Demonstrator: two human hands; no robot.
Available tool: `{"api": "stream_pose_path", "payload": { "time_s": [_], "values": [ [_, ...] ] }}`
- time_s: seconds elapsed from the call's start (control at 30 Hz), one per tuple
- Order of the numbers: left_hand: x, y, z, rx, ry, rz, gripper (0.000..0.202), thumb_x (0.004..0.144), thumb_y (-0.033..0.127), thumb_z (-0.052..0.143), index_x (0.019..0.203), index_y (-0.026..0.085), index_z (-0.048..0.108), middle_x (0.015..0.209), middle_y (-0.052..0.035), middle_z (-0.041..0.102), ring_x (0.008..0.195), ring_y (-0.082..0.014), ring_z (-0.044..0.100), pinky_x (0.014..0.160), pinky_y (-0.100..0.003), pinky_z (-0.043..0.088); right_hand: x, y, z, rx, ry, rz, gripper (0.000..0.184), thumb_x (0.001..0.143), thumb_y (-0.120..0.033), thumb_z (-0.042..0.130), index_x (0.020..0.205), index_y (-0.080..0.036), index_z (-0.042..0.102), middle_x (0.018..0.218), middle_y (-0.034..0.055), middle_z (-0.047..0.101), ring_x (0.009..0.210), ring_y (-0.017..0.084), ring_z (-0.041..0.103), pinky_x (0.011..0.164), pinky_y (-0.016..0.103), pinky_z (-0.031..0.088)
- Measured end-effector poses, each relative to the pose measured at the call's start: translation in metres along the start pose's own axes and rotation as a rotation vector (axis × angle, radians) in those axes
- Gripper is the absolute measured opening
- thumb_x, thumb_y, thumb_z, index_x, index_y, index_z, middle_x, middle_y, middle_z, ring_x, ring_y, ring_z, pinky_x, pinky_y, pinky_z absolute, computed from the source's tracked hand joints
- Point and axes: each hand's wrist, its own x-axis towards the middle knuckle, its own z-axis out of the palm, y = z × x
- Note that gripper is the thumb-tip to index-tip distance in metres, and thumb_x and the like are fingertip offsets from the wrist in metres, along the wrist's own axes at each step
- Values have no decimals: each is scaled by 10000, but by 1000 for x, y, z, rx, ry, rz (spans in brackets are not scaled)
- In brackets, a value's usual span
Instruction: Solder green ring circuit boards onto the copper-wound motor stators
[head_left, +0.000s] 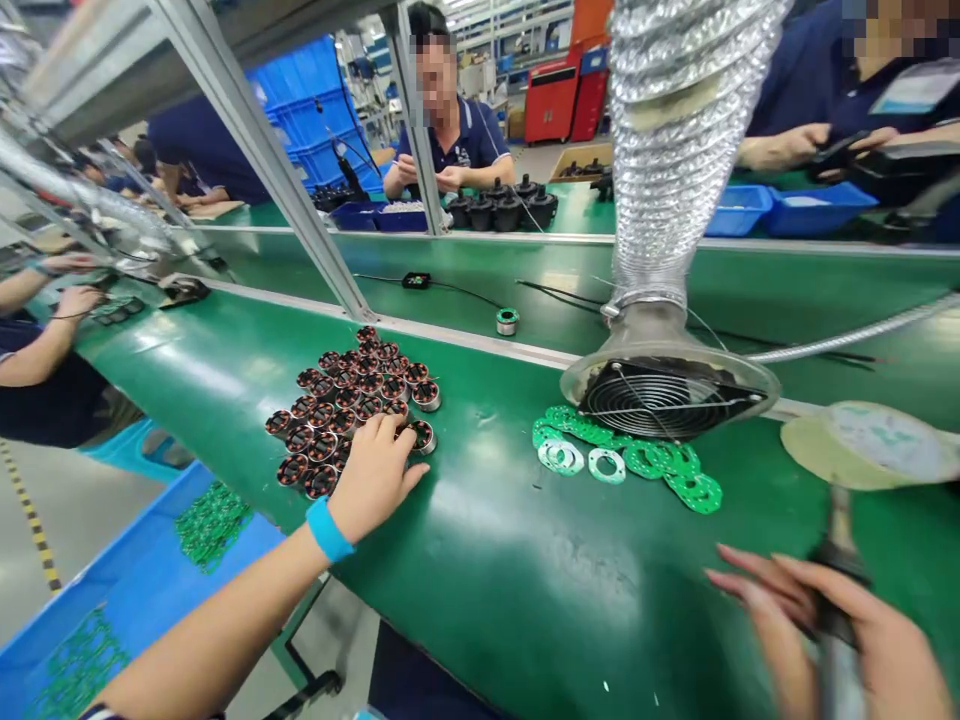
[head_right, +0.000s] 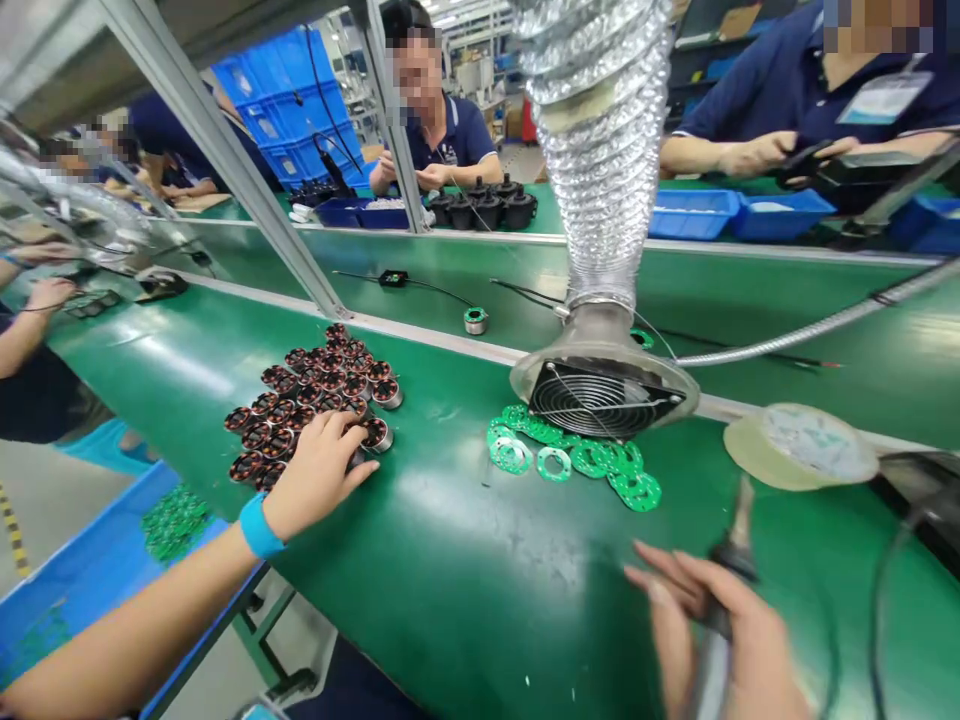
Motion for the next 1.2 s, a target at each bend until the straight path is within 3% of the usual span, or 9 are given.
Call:
{"api": "stream_pose_path", "payload": {
  "time_s": [0.13,0.27,0.37,0.47,0.6,0.8,0.97,1.07,1.2],
  "values": [
    [5,30,9,-40,37,79,137,865,217,599,973,132,594,1097,-159,600,1005,-310,533,857,-447,474,1,-30,39,62,-52,-26,302,898,-392,510,1134,-238,403,1036,121,666,844,216,720,668,369,616],
    [6,54,6,-159,42,233,189,865,220,602,1033,135,591,1088,-147,625,1007,-298,558,879,-450,484,21,-28,61,-187,17,23,402,844,-376,500,1173,-177,383,1323,271,515,1132,357,616,874,575,524],
    [22,79,1,-227,67,297,428,869,256,617,1260,110,523,1308,-204,553,1176,-340,517,951,-493,455,47,-12,59,-284,52,53,405,827,-325,485,1174,-143,385,1320,307,507,1187,417,566,940,651,430],
    [55,108,0,-217,-122,438,501,927,336,547,1354,83,478,1419,-213,490,1299,-343,457,1052,-478,393,66,1,57,-326,6,33,404,837,-306,465,1189,-121,394,1189,287,594,1067,397,632,880,611,475],
    [87,139,5,-185,-274,410,576,954,315,495,1433,18,376,1503,-266,372,1386,-359,382,1078,-456,377,63,5,63,-335,-98,-84,358,843,-272,458,1168,-121,448,1214,257,614,1129,359,609,964,580,456],
    [52,161,6,-199,-307,531,532,980,251,425,1450,12,353,1513,-249,367,1376,-337,403,1076,-425,406,25,6,52,-330,-182,-214,319,895,-255,418,1182,-142,500,1311,208,587,1173,321,589,990,567,462],
    [22,151,5,-427,-209,550,507,952,172,426,1436,45,347,1536,-228,331,1374,-306,415,1093,-427,420,2,0,24,-336,-184,-240,364,901,-315,463,1229,-161,495,1209,180,644,1085,330,625,901,553,511],
    [9,122,3,-570,-45,486,447,924,162,458,1360,74,417,1440,-215,449,1328,-283,460,1087,-432,434,-9,-14,16,-341,-156,-229,348,909,-323,480,1227,-181,485,1063,143,680,953,294,662,808,489,547],
    [-7,80,10,-550,145,362,308,905,183,496,1210,150,494,1208,-163,549,1148,-295,541,987,-496,478,-19,-32,30,-341,-146,-233,338,902,-347,518,1195,-183,482,951,110,667,851,263,662,733,427,556]
  ]
}}
